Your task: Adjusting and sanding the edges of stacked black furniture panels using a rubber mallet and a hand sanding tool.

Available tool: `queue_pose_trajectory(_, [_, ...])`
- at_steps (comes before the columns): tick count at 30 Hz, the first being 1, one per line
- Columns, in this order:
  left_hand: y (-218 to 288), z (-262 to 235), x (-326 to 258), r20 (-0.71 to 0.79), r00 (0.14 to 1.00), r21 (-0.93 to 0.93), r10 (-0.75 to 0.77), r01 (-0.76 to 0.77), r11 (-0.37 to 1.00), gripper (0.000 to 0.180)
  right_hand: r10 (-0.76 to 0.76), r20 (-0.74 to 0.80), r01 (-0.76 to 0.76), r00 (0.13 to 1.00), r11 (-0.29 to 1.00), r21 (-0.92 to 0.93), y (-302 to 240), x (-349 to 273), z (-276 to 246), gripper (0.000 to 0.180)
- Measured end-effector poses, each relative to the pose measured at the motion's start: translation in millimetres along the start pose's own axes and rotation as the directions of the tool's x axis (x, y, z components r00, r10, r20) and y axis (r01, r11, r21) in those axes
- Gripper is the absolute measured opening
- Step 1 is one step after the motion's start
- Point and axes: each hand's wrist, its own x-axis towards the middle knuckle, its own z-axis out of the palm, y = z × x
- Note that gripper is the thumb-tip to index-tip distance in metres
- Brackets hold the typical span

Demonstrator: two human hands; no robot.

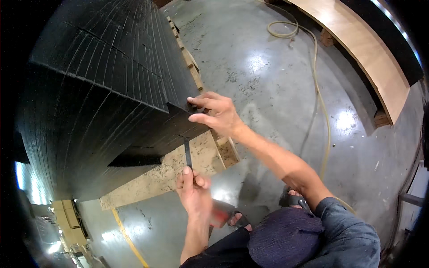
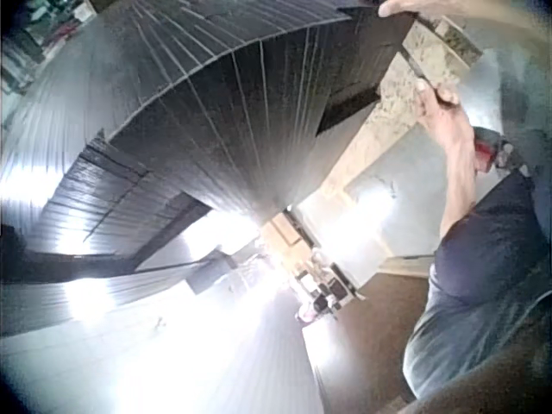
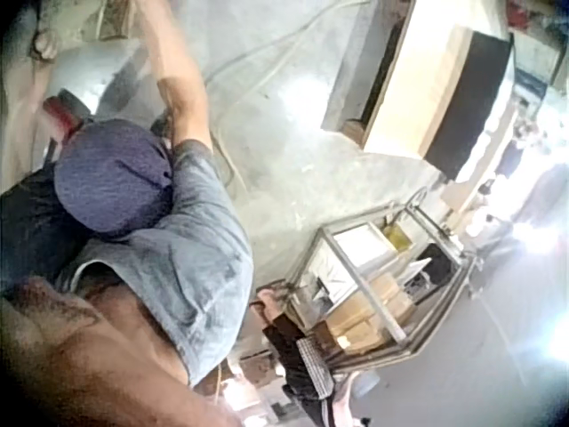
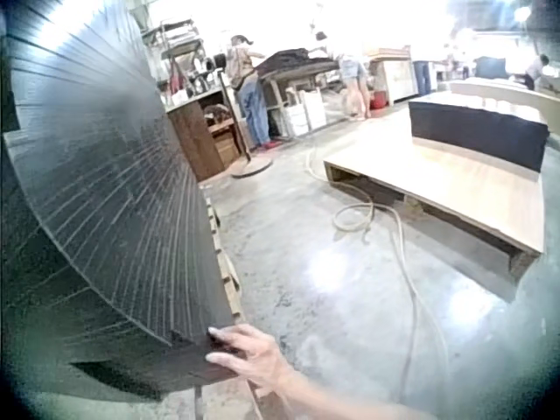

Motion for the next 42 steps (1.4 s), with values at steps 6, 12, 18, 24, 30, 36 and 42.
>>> queue_pose_trajectory(6, [4,3,10,0.079,0.995,0.077,-0.064,0.058,0.995,0.026,0.022,0.011,-0.023,1.000,0.998,0.055,-8,0,3,0.033])
queue_pose_trajectory(12, [21,7,50,0.256,0.963,0.259,-0.088,0.020,0.966,0.026,0.528,0.180,-0.557,0.830,0.766,0.322,-46,-25,-15,0.035])
queue_pose_trajectory(18, [38,18,76,0.278,0.960,0.387,-0.032,-0.082,0.918,0.026,0.571,0.206,-0.605,0.795,0.718,0.343,-60,-8,-6,0.039])
queue_pose_trajectory(24, [47,40,86,0.225,0.972,0.311,0.069,-0.139,0.940,0.029,0.559,0.090,-0.557,0.824,0.771,0.310,-79,14,1,0.042])
queue_pose_trajectory(30, [30,30,98,0.194,0.980,0.387,0.048,-0.121,0.914,0.028,0.623,0.042,-0.604,0.781,0.736,0.308,-55,-4,6,0.042])
queue_pose_trajectory(36, [37,32,91,0.221,0.967,0.314,0.130,-0.197,0.929,0.028,0.603,0.031,-0.582,0.797,0.753,0.307,-70,6,10,0.041])
queue_pose_trajectory(42, [10,15,101,0.159,0.985,0.393,0.063,-0.122,0.911,0.028,0.639,0.030,-0.615,0.769,0.726,0.308,-36,-18,13,0.041])
